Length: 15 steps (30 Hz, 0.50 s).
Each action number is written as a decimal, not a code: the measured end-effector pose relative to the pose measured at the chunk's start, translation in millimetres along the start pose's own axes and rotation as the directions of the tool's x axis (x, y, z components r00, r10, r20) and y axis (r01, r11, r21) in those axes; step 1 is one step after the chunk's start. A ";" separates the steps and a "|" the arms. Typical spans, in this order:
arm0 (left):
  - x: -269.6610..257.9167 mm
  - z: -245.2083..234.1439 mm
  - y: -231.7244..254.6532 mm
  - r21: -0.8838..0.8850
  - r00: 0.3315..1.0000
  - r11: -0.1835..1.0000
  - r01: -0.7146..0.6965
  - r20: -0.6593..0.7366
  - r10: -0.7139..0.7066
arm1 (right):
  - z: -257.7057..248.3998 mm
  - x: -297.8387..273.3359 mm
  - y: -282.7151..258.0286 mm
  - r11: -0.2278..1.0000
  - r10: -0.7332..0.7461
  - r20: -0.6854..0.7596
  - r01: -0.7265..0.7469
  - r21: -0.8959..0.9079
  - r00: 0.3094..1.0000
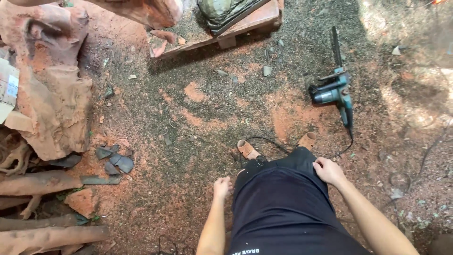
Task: Using an electric chainsaw to cut a large piece of wood and then moving the cut block.
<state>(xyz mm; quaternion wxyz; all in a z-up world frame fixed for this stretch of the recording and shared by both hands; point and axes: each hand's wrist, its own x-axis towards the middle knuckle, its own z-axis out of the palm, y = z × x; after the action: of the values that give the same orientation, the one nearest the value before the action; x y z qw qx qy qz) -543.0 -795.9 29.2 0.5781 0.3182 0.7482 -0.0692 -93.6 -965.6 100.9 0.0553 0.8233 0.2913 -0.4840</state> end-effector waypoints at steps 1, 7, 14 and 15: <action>-1.9 3.8 6.0 -0.042 1.000 0.999 0.020 -0.015 -0.021 | 1.6 -1.9 16.3 0.995 0.013 -0.003 -0.012 0.096 1.000; -13.5 67.8 40.3 0.212 0.999 0.977 -0.034 -0.004 0.036 | 36.1 -5.8 138.0 0.802 0.145 0.001 -0.118 0.586 0.989; -50.5 178.6 83.5 0.335 0.986 0.928 -0.162 0.094 0.138 | -4.1 -31.8 241.1 0.785 -0.142 0.155 0.016 0.619 0.978; -67.5 177.8 91.7 0.320 0.988 0.935 -0.151 0.086 0.129 | -63.8 -52.0 215.9 0.795 -0.148 0.164 0.019 0.606 0.975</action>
<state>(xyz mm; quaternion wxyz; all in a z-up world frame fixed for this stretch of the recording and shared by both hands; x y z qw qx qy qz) -337.3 -834.2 57.6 0.5446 0.4594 0.6831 -0.1606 51.5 -1141.9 136.3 -0.2003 0.7307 0.1520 -0.6347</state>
